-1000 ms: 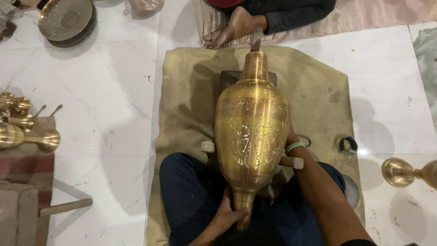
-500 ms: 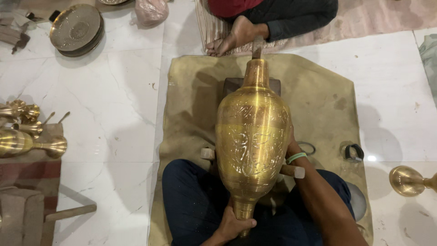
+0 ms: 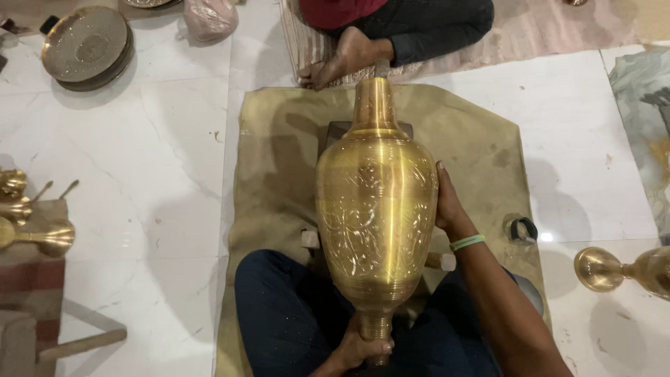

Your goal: The person sits on the floor with a large brass vase held between their legs and hammers a punch against the vase surface with a wooden mallet, working an engraved floral pattern into the metal. They reposition the punch repeatedly around the design while striking.

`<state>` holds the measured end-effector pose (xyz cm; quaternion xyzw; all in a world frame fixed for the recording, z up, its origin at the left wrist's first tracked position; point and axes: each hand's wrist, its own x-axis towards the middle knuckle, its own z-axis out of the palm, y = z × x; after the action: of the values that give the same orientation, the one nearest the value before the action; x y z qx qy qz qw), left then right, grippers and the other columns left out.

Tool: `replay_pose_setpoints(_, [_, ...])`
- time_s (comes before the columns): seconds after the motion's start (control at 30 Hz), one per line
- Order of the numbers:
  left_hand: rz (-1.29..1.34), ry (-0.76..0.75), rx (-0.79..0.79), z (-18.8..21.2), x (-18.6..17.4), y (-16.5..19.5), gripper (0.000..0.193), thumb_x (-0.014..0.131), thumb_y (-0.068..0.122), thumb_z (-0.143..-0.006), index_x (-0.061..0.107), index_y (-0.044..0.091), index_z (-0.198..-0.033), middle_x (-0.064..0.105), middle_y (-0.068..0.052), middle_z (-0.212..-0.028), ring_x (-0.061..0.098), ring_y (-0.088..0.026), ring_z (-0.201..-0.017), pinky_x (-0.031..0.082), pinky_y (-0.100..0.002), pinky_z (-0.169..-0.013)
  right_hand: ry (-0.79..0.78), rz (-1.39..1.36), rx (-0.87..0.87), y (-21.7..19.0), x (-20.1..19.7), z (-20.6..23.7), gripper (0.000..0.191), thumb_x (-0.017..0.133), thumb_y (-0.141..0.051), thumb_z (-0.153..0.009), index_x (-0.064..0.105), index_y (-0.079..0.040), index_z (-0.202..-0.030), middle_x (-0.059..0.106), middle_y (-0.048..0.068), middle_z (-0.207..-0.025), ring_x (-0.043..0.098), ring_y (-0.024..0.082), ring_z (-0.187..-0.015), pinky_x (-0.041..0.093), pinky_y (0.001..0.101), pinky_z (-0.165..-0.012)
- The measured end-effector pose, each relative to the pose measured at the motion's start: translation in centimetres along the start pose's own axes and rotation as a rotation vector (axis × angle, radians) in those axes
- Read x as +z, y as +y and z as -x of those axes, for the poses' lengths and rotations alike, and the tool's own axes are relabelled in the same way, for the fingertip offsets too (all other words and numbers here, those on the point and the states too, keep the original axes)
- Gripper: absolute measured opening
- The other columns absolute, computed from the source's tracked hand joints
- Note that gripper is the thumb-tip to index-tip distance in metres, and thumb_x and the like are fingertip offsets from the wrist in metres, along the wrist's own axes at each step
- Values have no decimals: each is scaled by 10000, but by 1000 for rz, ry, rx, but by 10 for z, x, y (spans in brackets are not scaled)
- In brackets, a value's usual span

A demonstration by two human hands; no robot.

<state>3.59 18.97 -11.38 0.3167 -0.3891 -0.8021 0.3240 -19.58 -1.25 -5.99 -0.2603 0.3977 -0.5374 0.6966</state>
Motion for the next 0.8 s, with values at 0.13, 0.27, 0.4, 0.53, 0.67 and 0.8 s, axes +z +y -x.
replay_pose_setpoints(0.13, [10,-52,-126,-1,-1,2,612,843,226,-789,555,-55,-1250,669,-95,-953,730,-197,-824,633,-372,-733,31,76,31,3,-4,6,750,304,-640,-1036,523,-55,-1451,647,138,-1330,654,209,-1165,567,370,-974])
replay_pose_setpoints(0.27, [-14,-32,-141,-1,4,6,597,843,254,-805,544,-34,-1234,656,-106,-934,715,-202,-803,627,-375,-726,99,-23,128,7,-2,3,774,293,-675,-1028,524,-77,-1461,642,132,-1322,654,217,-1134,576,380,-932])
replay_pose_setpoints(0.4, [-43,-11,-106,-2,10,13,690,832,261,-792,473,-6,-1317,634,-63,-976,708,-182,-815,631,-374,-724,96,-41,86,9,4,4,788,288,-690,-1019,516,-89,-1475,634,153,-1328,653,237,-1129,579,389,-929])
replay_pose_setpoints(0.53, [-28,-43,-132,-4,6,24,785,833,283,-796,418,9,-1403,638,-100,-966,703,-191,-828,621,-383,-740,136,-139,135,7,13,4,788,300,-701,-1011,520,-100,-1471,634,147,-1332,657,232,-1137,569,390,-950])
replay_pose_setpoints(0.67, [-102,-45,-183,1,-4,26,920,834,359,-820,356,-5,-1516,611,-133,-1177,655,-198,-1074,575,-358,-914,174,292,34,1,6,22,748,304,-638,-1041,468,-73,-1503,580,172,-1417,614,253,-1234,520,388,-1039])
replay_pose_setpoints(0.8, [-126,125,-288,12,-22,21,888,756,394,-969,285,-10,-1605,525,-108,-1470,521,-152,-1337,447,-295,-1086,328,731,-109,-3,-24,77,621,398,-481,-1072,454,-60,-1523,566,198,-1475,601,306,-1288,474,393,-1046])
